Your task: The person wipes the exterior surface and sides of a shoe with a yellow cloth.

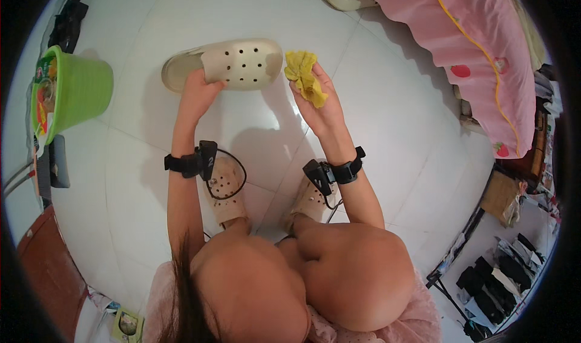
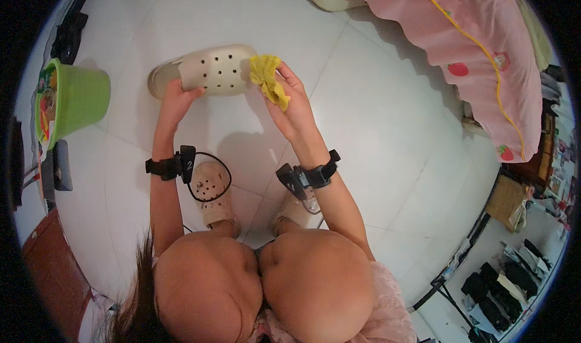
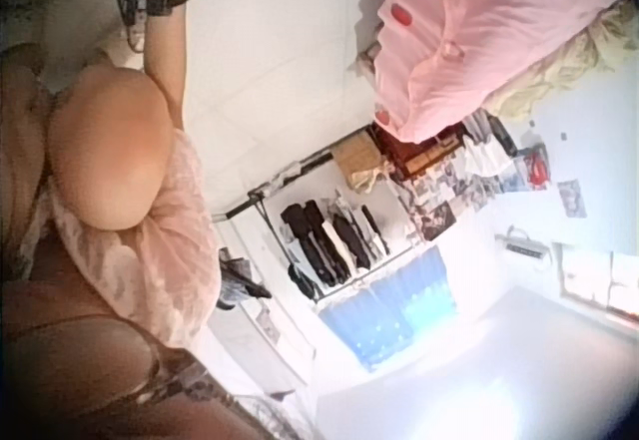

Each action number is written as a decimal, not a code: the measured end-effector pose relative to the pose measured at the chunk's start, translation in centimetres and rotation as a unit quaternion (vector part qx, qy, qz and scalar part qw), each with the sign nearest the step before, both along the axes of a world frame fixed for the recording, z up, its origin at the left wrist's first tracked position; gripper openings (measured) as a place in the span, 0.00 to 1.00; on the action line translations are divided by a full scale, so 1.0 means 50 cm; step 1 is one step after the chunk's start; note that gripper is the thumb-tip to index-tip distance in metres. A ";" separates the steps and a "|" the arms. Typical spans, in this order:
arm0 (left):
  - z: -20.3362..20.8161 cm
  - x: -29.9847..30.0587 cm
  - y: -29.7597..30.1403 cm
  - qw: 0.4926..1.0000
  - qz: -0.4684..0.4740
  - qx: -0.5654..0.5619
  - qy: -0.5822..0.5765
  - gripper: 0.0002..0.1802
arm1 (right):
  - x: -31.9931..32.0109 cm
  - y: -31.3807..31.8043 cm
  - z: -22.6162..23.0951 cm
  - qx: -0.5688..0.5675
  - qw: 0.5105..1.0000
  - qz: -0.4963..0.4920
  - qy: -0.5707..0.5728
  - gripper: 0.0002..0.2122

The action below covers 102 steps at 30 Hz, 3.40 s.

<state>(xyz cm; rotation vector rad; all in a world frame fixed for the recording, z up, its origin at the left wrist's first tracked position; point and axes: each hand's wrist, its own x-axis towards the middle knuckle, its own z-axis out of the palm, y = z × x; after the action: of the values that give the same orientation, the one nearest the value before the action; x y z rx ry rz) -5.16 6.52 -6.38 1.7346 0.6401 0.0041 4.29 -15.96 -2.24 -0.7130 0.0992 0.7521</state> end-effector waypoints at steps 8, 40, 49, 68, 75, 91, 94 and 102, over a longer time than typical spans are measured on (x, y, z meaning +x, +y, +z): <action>-0.106 -0.012 0.057 0.983 -0.141 0.076 0.086 0.20 | 0.027 -0.007 -0.062 -0.073 0.996 -0.041 -0.003 0.09; -0.161 0.028 -0.019 0.982 -0.054 0.182 0.013 0.19 | -0.026 0.053 -0.228 -0.422 0.849 0.018 -0.319 0.04; -0.142 0.024 -0.032 0.980 -0.031 0.164 0.112 0.16 | -0.052 0.048 -0.224 -0.426 0.843 0.021 -0.329 0.04; -0.137 0.028 -0.039 0.991 0.017 0.084 0.098 0.18 | -0.056 0.034 -0.239 -0.455 0.838 0.020 -0.300 0.05; -0.129 0.027 -0.037 0.983 0.001 0.141 0.119 0.20 | -0.046 0.055 -0.201 -0.471 0.828 0.058 -0.299 0.05; -0.114 0.038 -0.039 0.983 -0.004 0.152 0.100 0.18 | -0.051 0.074 -0.213 -0.475 0.802 0.013 -0.362 0.04; -0.110 0.038 -0.042 0.988 0.020 0.095 0.120 0.18 | -0.046 0.065 -0.207 -0.474 0.806 0.032 -0.354 0.05; -0.131 0.029 -0.043 0.977 0.008 0.178 0.121 0.19 | -0.042 0.083 -0.207 -0.485 0.785 0.038 -0.382 0.04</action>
<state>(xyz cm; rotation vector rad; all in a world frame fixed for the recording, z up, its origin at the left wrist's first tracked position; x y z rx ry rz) -3.72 4.36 -12.93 2.0959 0.8719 -0.0874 2.16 -11.79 -12.60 -1.9837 -0.3191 0.3879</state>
